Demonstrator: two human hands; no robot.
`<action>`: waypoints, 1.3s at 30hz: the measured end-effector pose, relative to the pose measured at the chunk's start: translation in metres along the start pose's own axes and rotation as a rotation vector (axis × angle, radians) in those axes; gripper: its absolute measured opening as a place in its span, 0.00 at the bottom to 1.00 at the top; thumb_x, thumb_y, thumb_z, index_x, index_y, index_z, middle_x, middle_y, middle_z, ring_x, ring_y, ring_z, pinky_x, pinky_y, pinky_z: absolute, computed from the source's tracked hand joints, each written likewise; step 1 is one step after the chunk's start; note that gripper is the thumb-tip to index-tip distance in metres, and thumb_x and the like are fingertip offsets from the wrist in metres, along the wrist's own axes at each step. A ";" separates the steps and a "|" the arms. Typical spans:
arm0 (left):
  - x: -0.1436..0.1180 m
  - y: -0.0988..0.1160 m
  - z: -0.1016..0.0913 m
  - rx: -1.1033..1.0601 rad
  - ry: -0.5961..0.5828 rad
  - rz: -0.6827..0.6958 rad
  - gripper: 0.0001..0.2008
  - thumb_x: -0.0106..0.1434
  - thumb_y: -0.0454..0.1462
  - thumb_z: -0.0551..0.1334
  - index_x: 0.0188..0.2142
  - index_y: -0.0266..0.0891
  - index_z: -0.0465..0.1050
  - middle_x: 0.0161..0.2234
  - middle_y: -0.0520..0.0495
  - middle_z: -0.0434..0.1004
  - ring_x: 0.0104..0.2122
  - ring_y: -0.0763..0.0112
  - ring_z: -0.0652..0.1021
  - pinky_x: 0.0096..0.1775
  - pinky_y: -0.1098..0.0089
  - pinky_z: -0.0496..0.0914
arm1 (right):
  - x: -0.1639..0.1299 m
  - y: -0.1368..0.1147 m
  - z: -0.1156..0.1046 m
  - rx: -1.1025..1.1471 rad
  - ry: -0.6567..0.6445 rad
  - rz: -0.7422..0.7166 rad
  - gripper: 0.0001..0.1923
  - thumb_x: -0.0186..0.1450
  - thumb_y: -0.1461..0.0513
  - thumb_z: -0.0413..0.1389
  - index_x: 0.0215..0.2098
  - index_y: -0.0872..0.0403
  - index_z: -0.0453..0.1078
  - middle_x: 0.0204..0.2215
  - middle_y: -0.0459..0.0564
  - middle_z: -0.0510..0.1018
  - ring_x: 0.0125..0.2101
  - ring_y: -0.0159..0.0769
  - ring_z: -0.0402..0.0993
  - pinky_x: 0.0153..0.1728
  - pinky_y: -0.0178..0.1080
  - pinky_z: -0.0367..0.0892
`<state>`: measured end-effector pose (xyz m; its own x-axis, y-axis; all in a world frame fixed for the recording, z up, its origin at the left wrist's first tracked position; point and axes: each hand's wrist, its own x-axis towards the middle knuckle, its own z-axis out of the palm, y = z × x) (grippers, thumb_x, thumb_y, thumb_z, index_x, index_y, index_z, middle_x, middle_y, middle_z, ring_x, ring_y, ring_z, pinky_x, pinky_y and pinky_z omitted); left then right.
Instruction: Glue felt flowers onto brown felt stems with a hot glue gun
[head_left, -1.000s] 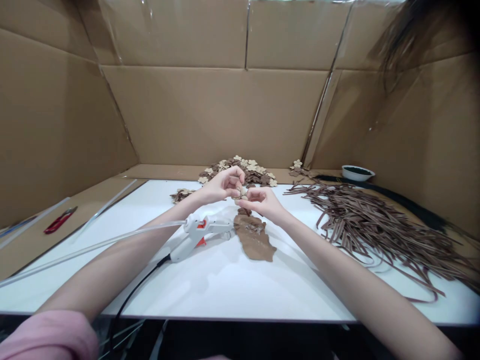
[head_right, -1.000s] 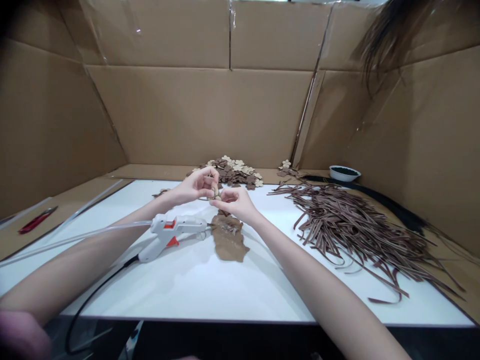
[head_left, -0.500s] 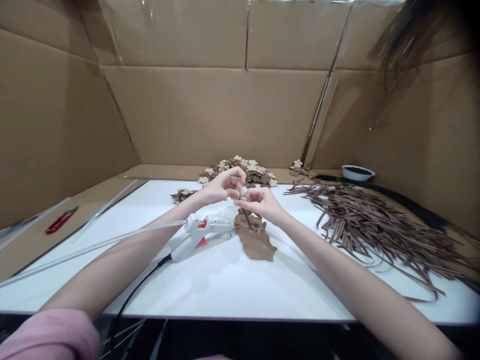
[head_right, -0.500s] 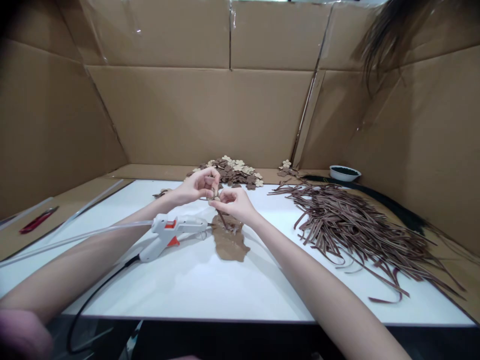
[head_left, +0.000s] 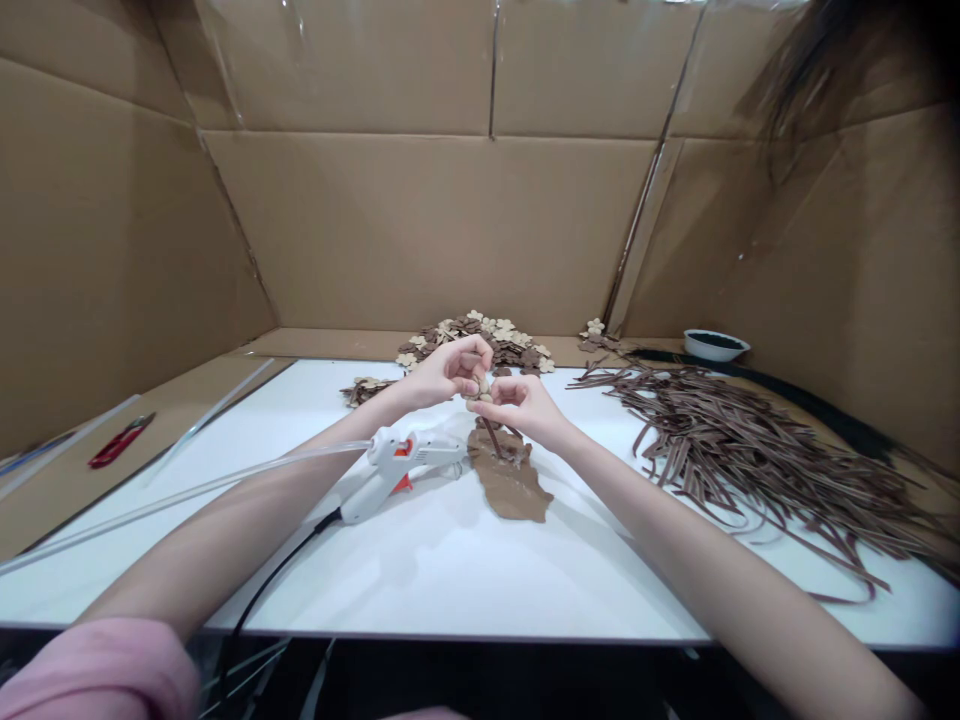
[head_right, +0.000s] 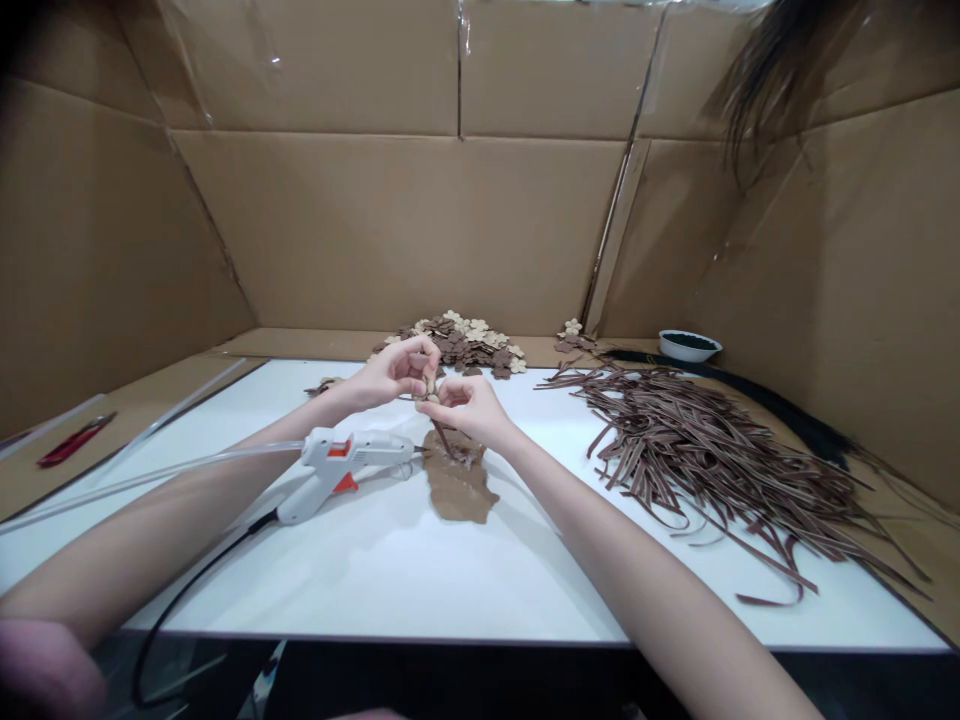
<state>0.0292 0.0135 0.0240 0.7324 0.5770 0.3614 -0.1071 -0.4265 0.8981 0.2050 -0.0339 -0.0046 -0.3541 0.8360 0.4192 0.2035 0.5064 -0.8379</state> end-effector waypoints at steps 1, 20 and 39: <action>0.000 0.000 0.000 0.002 -0.003 0.003 0.14 0.49 0.25 0.60 0.33 0.38 0.59 0.27 0.54 0.69 0.27 0.76 0.73 0.29 0.75 0.63 | 0.000 0.000 0.000 -0.002 -0.001 -0.002 0.26 0.52 0.47 0.62 0.17 0.55 0.55 0.16 0.40 0.57 0.21 0.26 0.53 0.23 0.33 0.51; 0.000 0.005 -0.001 0.017 -0.035 -0.005 0.10 0.49 0.25 0.60 0.30 0.36 0.61 0.26 0.53 0.69 0.26 0.77 0.72 0.28 0.75 0.62 | -0.001 0.001 0.000 0.032 -0.032 0.001 0.26 0.52 0.47 0.62 0.17 0.55 0.56 0.17 0.40 0.58 0.20 0.26 0.53 0.22 0.33 0.50; -0.001 -0.001 -0.008 0.244 0.005 0.045 0.10 0.57 0.38 0.66 0.35 0.34 0.70 0.33 0.47 0.72 0.32 0.73 0.73 0.35 0.73 0.67 | -0.001 0.004 -0.009 0.117 0.013 0.102 0.26 0.49 0.48 0.66 0.18 0.54 0.56 0.15 0.38 0.58 0.16 0.23 0.52 0.17 0.32 0.46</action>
<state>0.0228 0.0190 0.0252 0.7269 0.5572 0.4014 0.0266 -0.6069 0.7943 0.2145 -0.0302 -0.0054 -0.3251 0.8850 0.3334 0.1299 0.3910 -0.9112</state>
